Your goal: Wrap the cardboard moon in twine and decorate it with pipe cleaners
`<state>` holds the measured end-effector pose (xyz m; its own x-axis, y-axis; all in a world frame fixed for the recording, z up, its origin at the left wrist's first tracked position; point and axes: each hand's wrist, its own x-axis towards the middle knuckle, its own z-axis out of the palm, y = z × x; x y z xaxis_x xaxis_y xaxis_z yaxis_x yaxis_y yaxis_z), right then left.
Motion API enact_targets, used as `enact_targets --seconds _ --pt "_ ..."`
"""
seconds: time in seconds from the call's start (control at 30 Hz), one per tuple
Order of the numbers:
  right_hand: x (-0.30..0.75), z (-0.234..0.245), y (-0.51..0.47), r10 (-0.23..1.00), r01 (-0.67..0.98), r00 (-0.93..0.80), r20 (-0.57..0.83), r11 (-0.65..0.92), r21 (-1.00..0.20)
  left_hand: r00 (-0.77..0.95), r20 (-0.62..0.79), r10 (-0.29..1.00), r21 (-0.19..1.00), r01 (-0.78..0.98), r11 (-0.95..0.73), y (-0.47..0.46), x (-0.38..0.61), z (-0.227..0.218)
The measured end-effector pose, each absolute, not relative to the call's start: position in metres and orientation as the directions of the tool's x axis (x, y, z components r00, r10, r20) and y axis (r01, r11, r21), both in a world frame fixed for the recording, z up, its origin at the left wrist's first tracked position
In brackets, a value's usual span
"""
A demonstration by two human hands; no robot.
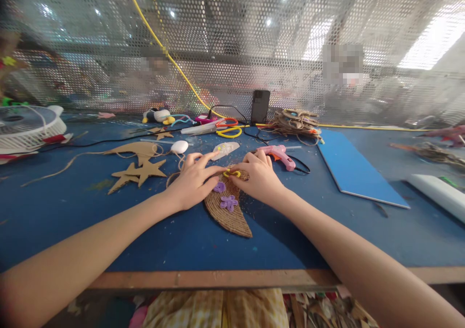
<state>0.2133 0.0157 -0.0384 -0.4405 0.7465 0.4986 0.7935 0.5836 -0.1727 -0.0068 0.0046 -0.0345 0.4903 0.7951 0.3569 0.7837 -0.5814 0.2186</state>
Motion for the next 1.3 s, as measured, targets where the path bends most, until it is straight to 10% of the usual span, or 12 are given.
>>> enact_targets --seconds 0.47,0.83,1.3 --pt "0.239 -0.001 0.021 0.712 0.756 -0.44 0.547 0.623 -0.203 0.351 0.449 0.822 0.278 0.819 -0.501 0.004 -0.009 -0.027" --pt "0.253 -0.008 0.019 0.795 0.737 -0.606 0.012 0.568 -0.367 0.287 0.363 0.886 0.293 0.868 -0.402 0.003 -0.012 -0.026" --pt "0.213 -0.036 0.024 0.784 0.658 -0.54 0.308 0.621 -0.427 0.208 0.368 0.906 0.338 0.878 -0.339 0.011 -0.016 -0.029"
